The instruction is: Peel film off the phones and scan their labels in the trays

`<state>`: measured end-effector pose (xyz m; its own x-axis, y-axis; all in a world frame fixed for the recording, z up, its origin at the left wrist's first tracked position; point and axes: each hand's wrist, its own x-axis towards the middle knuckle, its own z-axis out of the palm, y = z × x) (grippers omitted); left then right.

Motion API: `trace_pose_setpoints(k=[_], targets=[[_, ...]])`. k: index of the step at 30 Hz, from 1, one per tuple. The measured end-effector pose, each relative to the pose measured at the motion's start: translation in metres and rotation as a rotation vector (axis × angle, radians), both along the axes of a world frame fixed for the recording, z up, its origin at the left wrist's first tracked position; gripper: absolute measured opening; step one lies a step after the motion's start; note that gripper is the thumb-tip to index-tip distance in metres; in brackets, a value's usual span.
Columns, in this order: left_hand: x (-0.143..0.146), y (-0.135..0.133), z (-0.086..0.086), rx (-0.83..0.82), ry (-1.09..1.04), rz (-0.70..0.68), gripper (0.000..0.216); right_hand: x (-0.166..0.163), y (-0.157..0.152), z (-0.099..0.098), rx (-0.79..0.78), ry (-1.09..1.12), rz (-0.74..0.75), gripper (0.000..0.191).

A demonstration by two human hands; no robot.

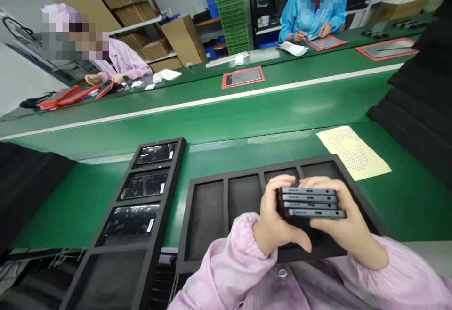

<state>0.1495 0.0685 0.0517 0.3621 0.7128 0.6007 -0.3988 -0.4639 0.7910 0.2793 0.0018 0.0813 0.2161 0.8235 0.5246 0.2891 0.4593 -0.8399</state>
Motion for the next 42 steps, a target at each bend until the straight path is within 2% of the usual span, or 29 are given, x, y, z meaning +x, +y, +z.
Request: trace_pose_setpoints(k=[4,7,12,19,42], targets=[[-0.012,-0.005,-0.020,0.085,0.089,0.040,0.068,-0.014,-0.008,-0.007,-0.078,0.062,0.072,0.029],[-0.022,-0.006,-0.025,0.162,0.178,0.054,0.057,-0.017,-0.013,-0.009,-0.097,0.054,0.125,0.035],[-0.026,-0.008,-0.021,0.260,0.172,0.025,0.042,-0.018,-0.020,-0.014,-0.054,0.019,0.140,0.035],[-0.025,-0.013,-0.019,0.286,0.166,0.047,0.026,-0.016,-0.026,-0.018,0.021,-0.027,0.186,0.035],[-0.026,-0.014,-0.015,0.362,0.167,0.043,0.021,-0.015,-0.029,-0.014,0.080,-0.074,0.225,0.034]])
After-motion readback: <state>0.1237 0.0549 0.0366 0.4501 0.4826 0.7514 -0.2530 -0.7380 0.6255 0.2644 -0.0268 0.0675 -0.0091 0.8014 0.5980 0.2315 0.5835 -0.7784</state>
